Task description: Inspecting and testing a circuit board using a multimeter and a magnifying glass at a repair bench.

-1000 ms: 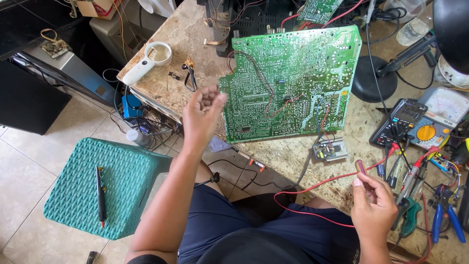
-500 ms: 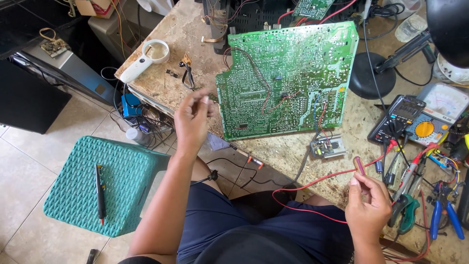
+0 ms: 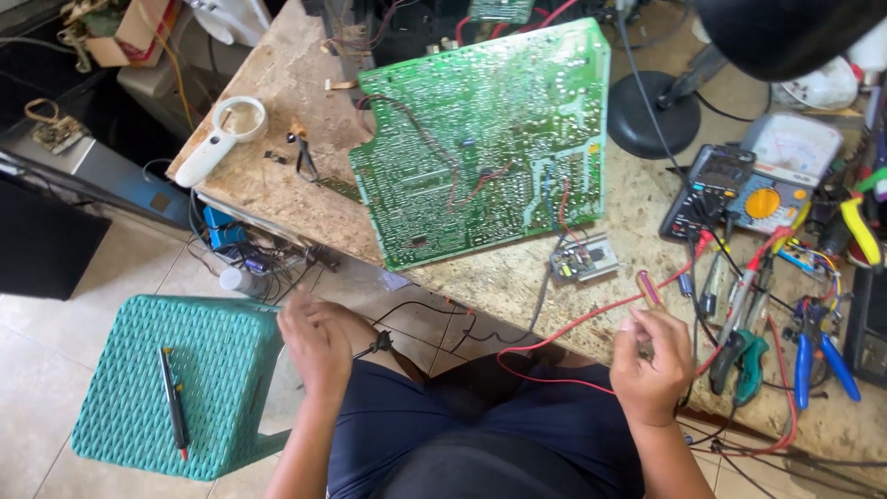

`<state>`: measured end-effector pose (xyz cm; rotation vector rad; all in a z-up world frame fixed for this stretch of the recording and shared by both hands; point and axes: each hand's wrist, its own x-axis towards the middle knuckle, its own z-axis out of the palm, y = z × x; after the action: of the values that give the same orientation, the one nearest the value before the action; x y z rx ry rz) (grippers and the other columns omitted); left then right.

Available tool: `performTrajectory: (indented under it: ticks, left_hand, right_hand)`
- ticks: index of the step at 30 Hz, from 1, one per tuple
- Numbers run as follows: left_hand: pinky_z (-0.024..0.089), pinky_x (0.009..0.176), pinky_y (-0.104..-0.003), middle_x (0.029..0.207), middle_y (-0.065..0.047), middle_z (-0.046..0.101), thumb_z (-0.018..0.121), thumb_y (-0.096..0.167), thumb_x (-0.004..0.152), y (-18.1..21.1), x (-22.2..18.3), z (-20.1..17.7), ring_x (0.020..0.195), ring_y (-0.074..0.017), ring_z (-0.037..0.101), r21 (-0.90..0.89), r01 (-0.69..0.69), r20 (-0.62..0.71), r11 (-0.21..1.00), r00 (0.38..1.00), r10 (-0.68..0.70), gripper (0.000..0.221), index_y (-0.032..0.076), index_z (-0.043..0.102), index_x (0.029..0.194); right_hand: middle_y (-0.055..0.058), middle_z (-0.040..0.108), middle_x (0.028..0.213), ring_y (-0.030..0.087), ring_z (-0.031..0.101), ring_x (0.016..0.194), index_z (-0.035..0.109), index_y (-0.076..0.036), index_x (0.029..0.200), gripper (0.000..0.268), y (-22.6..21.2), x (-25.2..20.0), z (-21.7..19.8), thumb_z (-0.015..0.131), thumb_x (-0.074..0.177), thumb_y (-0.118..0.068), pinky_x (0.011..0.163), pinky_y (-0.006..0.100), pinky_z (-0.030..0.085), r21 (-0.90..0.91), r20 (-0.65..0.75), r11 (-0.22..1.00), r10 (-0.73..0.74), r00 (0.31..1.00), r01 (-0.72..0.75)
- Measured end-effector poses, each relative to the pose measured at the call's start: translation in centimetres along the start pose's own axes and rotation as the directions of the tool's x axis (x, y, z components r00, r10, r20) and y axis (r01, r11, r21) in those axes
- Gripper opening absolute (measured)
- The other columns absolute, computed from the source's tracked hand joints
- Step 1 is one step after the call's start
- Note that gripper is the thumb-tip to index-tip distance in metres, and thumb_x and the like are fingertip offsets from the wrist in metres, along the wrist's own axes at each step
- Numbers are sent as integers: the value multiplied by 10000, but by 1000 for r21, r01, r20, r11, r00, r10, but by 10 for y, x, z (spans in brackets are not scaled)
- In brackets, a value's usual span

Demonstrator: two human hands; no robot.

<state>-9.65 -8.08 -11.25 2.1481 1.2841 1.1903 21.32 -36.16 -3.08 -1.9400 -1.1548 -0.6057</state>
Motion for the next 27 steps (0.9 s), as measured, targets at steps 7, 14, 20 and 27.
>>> performTrajectory:
  ticks: [7,14,20,27]
  left_hand:
    - [455,927,-541,1253,-105,663,620,336,954,-23,-26,5,1143,-420,570,434,-95,217,896,976,-2,234,187,793,1007]
    - [433,989,-525,1184,69,741,569,198,887,-36,-23,9,1180,-328,576,442,8,235,897,964,-125,293,264,804,1050]
    - [469,950,-449,1175,83,752,589,220,925,-42,-30,17,1163,-316,605,485,-85,244,871,969,-41,237,253,805,1017]
    - [435,1072,-417,1136,-57,771,567,101,967,-13,-29,18,1066,-249,687,327,-280,300,903,936,181,254,104,796,1076]
  right_hand:
    - [197,701,1000,250,675,766,737,40,1037,181,-6,6,-1,642,992,-108,708,377,579,-10,37,998,-54,998,54]
    - [138,725,922,261,693,781,715,-12,962,148,-15,17,-3,628,978,-130,699,366,569,19,44,996,-93,995,92]
    - [114,729,883,253,702,772,724,-21,921,214,-15,24,-12,590,989,-173,672,369,564,69,48,993,-98,994,94]
    - [91,728,861,222,695,732,697,-31,924,99,-11,26,-21,640,962,-103,618,320,568,237,77,963,-151,986,129]
